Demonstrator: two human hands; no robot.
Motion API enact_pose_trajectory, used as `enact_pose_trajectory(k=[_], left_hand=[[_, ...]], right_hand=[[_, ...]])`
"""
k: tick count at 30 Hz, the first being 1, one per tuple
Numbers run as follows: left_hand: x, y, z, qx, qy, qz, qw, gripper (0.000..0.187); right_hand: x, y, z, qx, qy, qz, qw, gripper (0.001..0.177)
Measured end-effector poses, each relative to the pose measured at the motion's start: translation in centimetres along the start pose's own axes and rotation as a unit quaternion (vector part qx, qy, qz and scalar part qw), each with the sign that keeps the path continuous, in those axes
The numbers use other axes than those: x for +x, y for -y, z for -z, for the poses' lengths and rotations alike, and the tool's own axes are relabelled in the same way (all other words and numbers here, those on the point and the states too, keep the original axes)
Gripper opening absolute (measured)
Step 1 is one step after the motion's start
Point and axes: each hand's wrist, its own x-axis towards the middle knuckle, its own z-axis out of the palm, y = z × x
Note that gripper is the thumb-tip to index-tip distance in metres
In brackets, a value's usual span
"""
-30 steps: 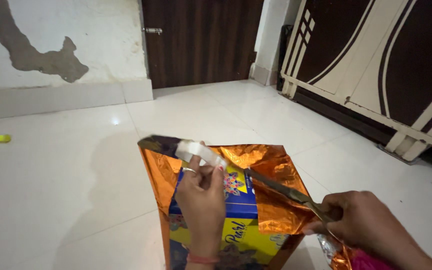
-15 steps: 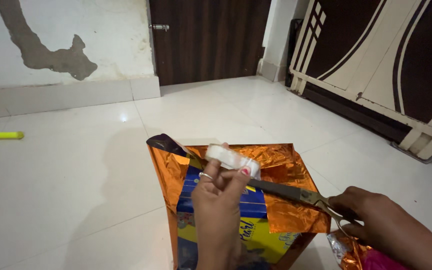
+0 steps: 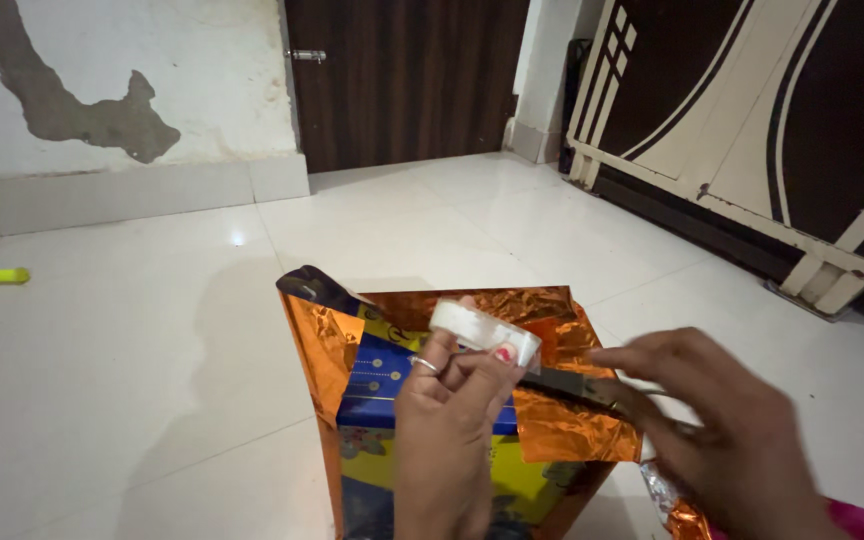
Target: The person wraps a rectangular box with orange metallic paper, folds the edges, and secures them with clear tape. They use scissors to cut tape and paper, then handle a white ribbon and pink tissue paper, preparing to decorate the wrapped box.
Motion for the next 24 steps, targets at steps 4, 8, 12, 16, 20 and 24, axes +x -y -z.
enact_pose_trajectory(k=[4,8,12,16,20,24], left_hand=[[0.1,0.7,0.3,-0.04,0.035,0.0,0.999,0.037],[0.3,0.5,0.7,-0.024,0.029,0.034,0.999,0.039],[0.6,0.1,0.9,-0.037,0.038,0.074,0.996,0.05],[0.5,-0.1,1.2,0.073,0.137,-0.003,0.988,0.072],[0.1,-0.7,1.3,0.163,0.098,-0.008,0.982,0.08],[-0.3,-1.5,1.3,0.369,0.042,-0.12,0.921,0.066]], right_hand=[[0.5,1.8,-1.6,0.032,-0.087,0.184,0.978,0.032],[1.3,3.2,-1.8,-0.064,-0.11,0.22,0.967,0.029],[2.0,4.1,-1.4,-0.047,-0.133,0.253,0.957,0.027],[2.8,4.5,-0.9,-0.03,-0.076,0.15,0.985,0.027],[3.2,4.6,-1.0,0.016,-0.004,0.1,0.995,0.025],[3.2,4.2,-1.4,0.039,0.067,0.059,0.995,0.013]])
